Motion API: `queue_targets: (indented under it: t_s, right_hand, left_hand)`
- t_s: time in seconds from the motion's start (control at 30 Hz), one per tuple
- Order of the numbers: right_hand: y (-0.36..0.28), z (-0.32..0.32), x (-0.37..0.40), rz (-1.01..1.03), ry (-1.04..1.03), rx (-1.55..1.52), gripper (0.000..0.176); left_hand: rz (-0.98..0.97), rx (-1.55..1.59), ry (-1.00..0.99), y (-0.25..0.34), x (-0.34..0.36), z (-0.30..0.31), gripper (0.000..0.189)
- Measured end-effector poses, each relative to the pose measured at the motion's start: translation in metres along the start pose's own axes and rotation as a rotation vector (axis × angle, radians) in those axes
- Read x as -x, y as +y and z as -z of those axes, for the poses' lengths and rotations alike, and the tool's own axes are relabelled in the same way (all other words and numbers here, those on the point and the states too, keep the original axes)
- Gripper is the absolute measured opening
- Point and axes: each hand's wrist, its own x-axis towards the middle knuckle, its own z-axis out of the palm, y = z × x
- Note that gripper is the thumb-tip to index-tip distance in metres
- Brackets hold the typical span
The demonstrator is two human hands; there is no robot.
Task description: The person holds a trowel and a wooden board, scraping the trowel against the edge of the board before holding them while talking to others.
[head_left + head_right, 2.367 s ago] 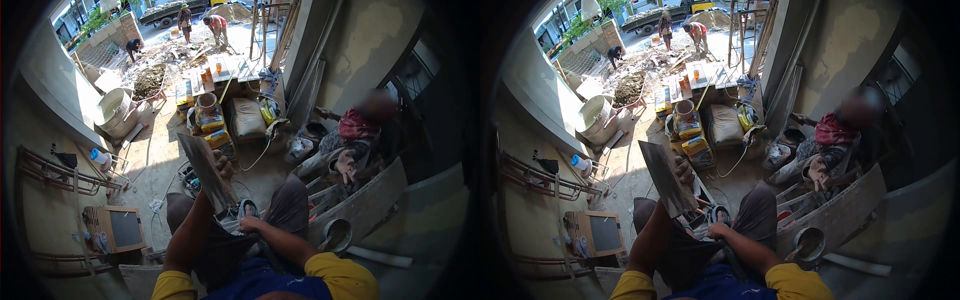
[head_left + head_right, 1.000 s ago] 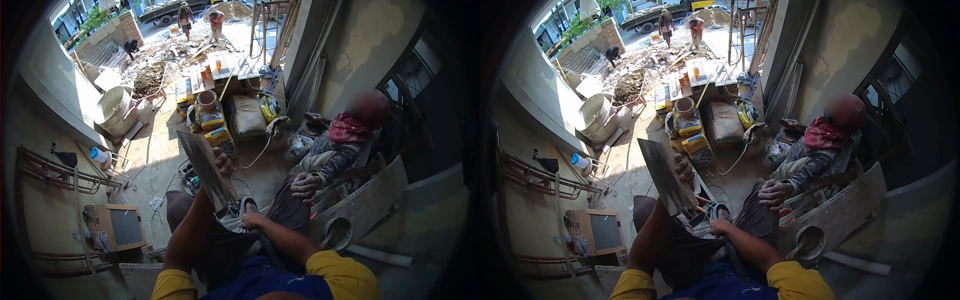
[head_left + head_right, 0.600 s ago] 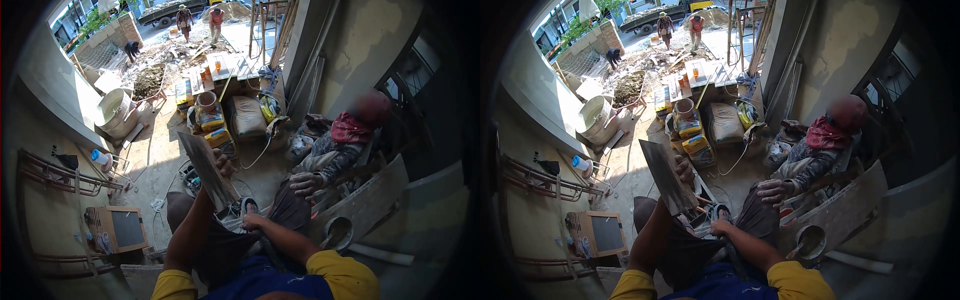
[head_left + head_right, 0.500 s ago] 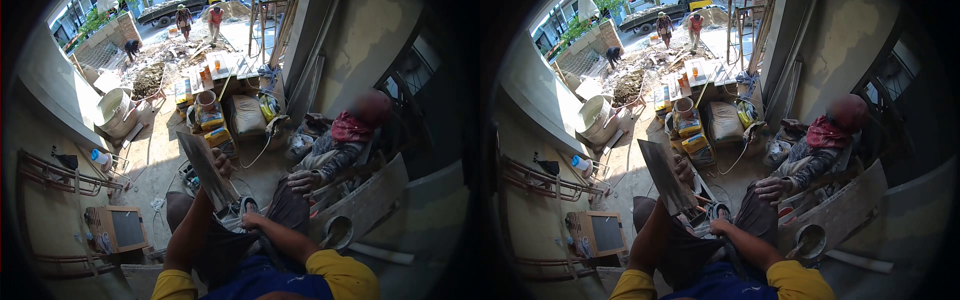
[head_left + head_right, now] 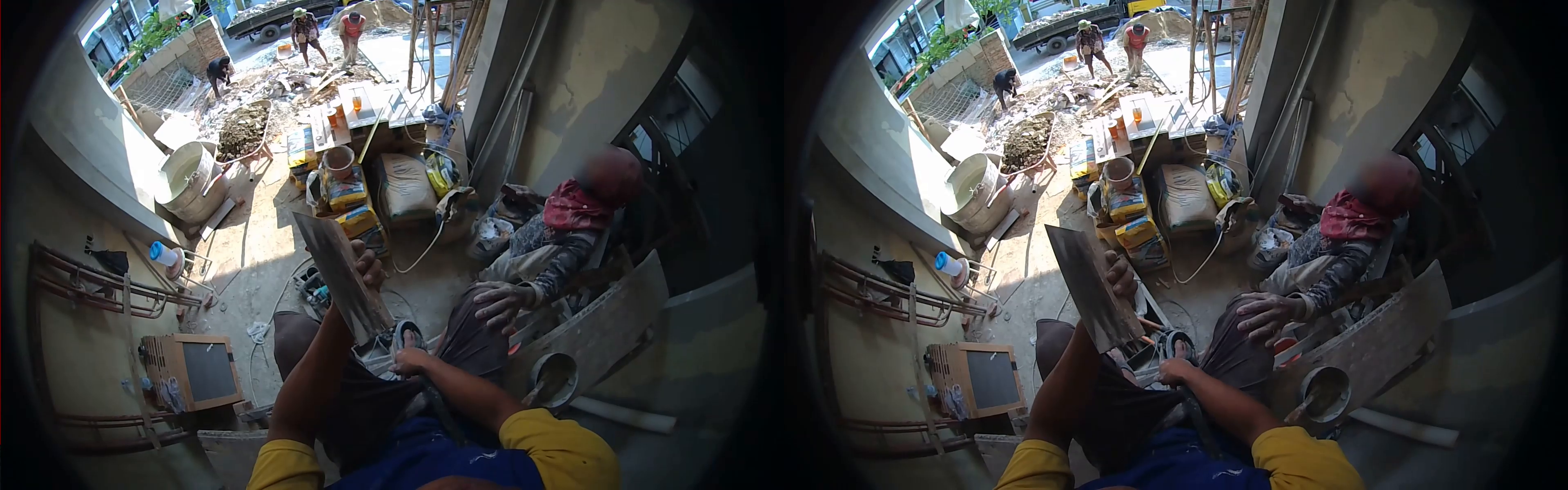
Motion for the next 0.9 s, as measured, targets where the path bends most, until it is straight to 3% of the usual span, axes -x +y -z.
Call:
queue_targets:
  t_s: [0.07, 0.23, 0.47, 0.57, 0.63, 0.9]
  right_hand:
    - [-0.002, 0.001, 0.0, -0.034, -0.07, -0.069, 0.046]
    - [0.0, 0.003, -0.002, 0.005, 0.032, -0.012, 0.044]
    - [0.005, -0.001, -0.002, 0.002, -0.008, -0.008, 0.044]
    - [-0.009, 0.009, 0.007, -0.078, -0.187, -0.137, 0.052]
    - [-0.001, -0.007, -0.001, 0.059, 0.071, -0.002, 0.042]
    - [0.002, -0.006, -0.005, 0.0, 0.081, -0.017, 0.039]
  left_hand:
    - [0.008, -0.016, -0.013, 0.0, 0.003, 0.0, 0.039]
    - [0.0, 0.015, 0.02, 0.006, 0.006, 0.0, 0.042]
    - [-0.007, 0.02, 0.02, 0.003, 0.001, 0.001, 0.043]
    - [0.004, 0.023, 0.009, 0.0, -0.001, 0.001, 0.043]
    - [0.008, 0.032, -0.007, -0.002, -0.001, 0.001, 0.044]
    - [-0.019, 0.009, 0.033, 0.003, 0.008, -0.002, 0.044]
